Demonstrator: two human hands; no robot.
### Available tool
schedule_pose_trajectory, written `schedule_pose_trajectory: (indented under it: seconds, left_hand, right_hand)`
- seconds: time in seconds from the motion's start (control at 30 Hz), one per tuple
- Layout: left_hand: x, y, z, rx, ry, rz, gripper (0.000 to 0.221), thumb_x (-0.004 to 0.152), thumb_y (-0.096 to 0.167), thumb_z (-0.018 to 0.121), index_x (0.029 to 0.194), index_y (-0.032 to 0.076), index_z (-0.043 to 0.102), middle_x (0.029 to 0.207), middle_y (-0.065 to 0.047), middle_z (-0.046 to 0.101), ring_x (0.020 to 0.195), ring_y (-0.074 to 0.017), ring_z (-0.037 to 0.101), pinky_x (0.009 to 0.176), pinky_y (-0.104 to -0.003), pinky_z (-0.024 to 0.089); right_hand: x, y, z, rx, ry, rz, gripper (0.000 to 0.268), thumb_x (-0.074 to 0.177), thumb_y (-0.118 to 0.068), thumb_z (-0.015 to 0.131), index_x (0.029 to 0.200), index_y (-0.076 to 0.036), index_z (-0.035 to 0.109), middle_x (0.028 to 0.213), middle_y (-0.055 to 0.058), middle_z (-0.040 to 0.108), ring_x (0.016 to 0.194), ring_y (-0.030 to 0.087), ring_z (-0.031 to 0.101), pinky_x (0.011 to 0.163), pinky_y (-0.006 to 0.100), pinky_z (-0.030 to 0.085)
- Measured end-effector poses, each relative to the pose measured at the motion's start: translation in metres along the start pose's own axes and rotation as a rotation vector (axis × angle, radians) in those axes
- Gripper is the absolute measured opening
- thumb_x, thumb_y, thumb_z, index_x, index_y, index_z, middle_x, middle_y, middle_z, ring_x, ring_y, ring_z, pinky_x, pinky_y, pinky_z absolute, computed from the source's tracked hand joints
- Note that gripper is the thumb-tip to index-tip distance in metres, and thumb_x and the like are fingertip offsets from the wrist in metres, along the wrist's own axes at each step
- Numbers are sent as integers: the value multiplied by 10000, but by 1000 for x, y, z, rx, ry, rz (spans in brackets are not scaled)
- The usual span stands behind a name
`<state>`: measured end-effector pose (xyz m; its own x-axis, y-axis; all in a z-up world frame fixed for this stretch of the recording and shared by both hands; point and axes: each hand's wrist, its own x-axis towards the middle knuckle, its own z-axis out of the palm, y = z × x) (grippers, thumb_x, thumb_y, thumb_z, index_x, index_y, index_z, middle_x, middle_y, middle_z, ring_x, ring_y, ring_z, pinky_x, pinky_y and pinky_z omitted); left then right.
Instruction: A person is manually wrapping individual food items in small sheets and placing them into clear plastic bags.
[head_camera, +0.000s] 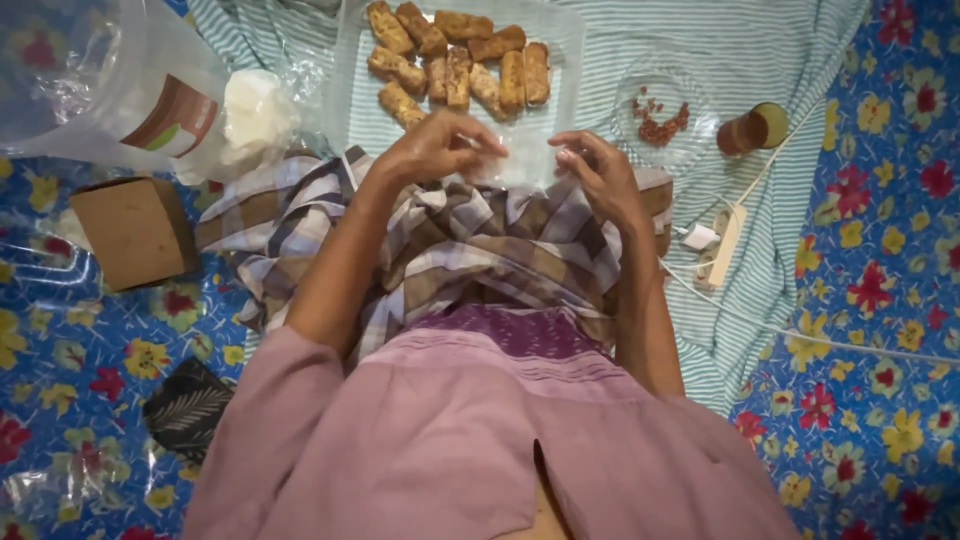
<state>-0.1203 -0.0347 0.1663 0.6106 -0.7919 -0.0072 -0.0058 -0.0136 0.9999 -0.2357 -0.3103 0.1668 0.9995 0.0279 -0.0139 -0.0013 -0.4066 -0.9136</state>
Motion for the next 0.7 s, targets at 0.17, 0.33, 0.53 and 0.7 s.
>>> schedule_pose_trajectory:
  seconds: [0.17, 0.33, 0.53, 0.7]
  left_hand:
    - [-14, -11, 5, -73, -6, 45, 387, 867, -83, 718, 1222, 66, 758, 907, -166, 755, 724, -175, 732, 610, -300, 633]
    - [-21, -18, 19, -272, 109, 216, 535, 921, -146, 693, 1411, 59, 628, 925, -191, 734, 735, -218, 744, 602, -312, 660]
    - [1, -48, 49, -265, 304, 304, 348, 888, -108, 757, 1215, 12, 748, 867, -154, 740, 671, -182, 733, 589, -312, 639]
    - [11, -63, 63, 87, 307, 378, 165, 842, 1, 828, 884, 159, 808, 787, -15, 671, 647, -160, 644, 646, -294, 550]
  right_hand:
    - [8, 33, -7, 8, 63, 64, 238, 1035, -178, 725, 1270, -139, 711, 1017, 118, 727, 902, 209, 726, 848, 374, 582]
    - [14, 53, 1, 500, 411, 183, 276, 1051, -281, 643, 1291, -145, 634, 948, -13, 623, 741, 26, 600, 605, 136, 557]
    - [-5, 61, 53, 899, 148, -72, 979, 845, -802, 655, 1584, -264, 305, 1637, 91, 410, 1491, 220, 440, 1185, 385, 479]
    - [20, 46, 86, 1221, 154, -166, 685, 1031, -657, 539, 1557, -241, 399, 1601, 86, 455, 1463, 292, 476, 1210, 515, 452]
